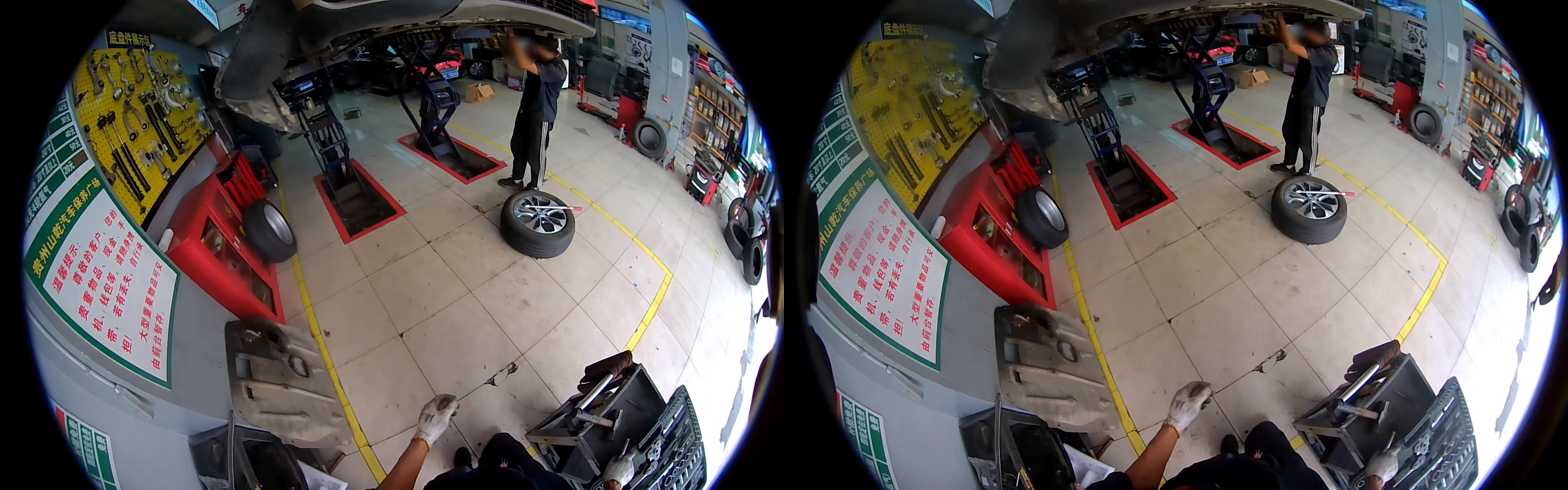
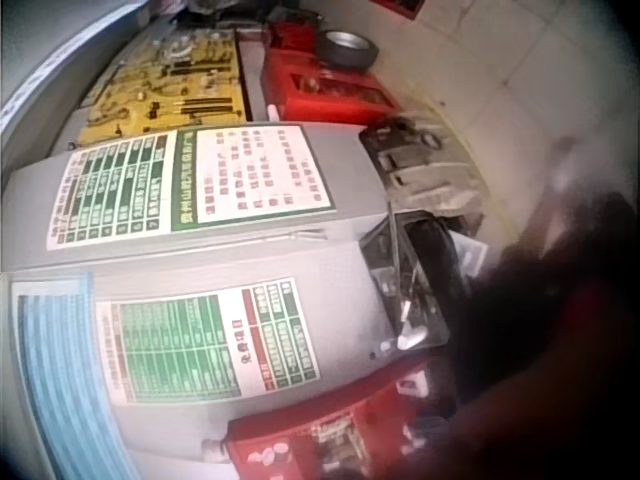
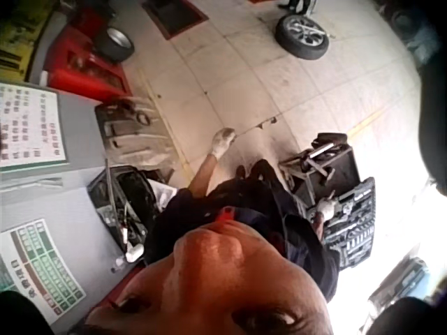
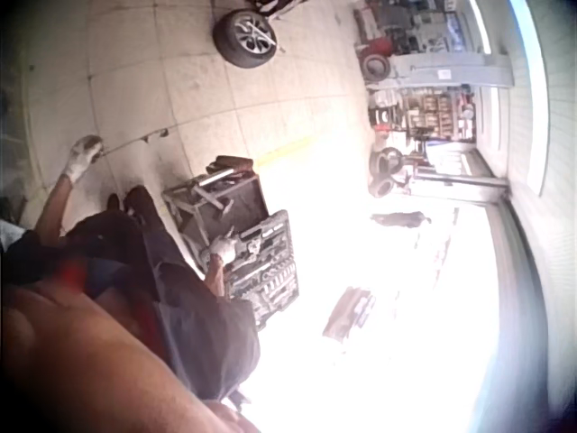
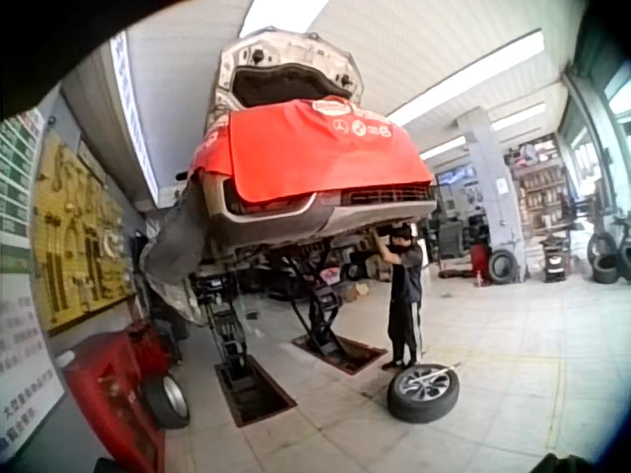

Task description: The person works under a lifted car in a garage, using a wrench and socket to tighten bolts on the undercarriage. The person selects tools from a toolbox and repeatedly reaches up to adjust fasteners on the vehicle's underside.

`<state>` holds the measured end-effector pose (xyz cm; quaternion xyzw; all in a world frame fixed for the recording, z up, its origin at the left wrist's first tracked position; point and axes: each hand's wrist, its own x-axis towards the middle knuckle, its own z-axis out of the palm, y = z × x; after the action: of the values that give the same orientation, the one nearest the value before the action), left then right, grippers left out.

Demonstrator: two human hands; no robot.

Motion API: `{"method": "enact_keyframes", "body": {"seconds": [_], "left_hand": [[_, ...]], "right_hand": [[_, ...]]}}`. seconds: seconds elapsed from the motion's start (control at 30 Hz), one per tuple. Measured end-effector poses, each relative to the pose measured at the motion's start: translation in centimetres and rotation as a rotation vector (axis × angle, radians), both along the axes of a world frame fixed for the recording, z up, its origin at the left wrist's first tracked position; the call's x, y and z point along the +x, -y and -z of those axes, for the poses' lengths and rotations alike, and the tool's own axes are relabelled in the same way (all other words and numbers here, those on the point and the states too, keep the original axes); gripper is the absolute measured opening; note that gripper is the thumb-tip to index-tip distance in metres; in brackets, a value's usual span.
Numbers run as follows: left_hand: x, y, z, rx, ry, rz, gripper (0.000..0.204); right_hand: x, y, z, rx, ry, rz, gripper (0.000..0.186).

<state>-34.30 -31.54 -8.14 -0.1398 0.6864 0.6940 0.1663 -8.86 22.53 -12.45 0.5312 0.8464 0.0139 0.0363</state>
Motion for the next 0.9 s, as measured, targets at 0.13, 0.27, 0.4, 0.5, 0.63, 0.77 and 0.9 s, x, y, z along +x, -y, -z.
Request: {"method": "enact_keyframes", "body": {"seconds": [0.13,0.27,0.4,0.5,0.63,0.77,0.9], "left_hand": [[-6.3,0.7,0.8,0.143,0.074,0.01,0.032],[-15.3,2.9,1.4,0.152,0.13,0.154,0.033],[-25.8,8.0,-0.6,0.13,0.066,0.048,0.031],[-33.4,13.6,-0.3,0.069,0.02,-0.056,0.027],[-39.6,20.6,-0.5,0.069,0.008,-0.318,0.026],[-46.6,28.2,-2.8,0.057,-0.011,-0.612,0.026],[-53.8,36.0,-6.0,0.011,-0.222,-0.734,0.033]], "right_hand": [[-4.0,1.8,-0.7,0.018,0.02,0.053,0.033],[-9.2,3.3,-1.0,0.034,0.045,0.114,0.032],[-16.4,5.5,-1.4,0.047,0.031,0.172,0.031],[-23.3,7.7,-1.7,0.016,0.002,0.186,0.031],[-37.2,5.6,1.4,-0.189,-0.233,-0.039,0.031],[-62.7,11.7,2.9,-0.697,-0.477,-0.068,0.026],[-85.7,22.2,-2.2,-0.632,-0.369,-0.562,0.028]]}}
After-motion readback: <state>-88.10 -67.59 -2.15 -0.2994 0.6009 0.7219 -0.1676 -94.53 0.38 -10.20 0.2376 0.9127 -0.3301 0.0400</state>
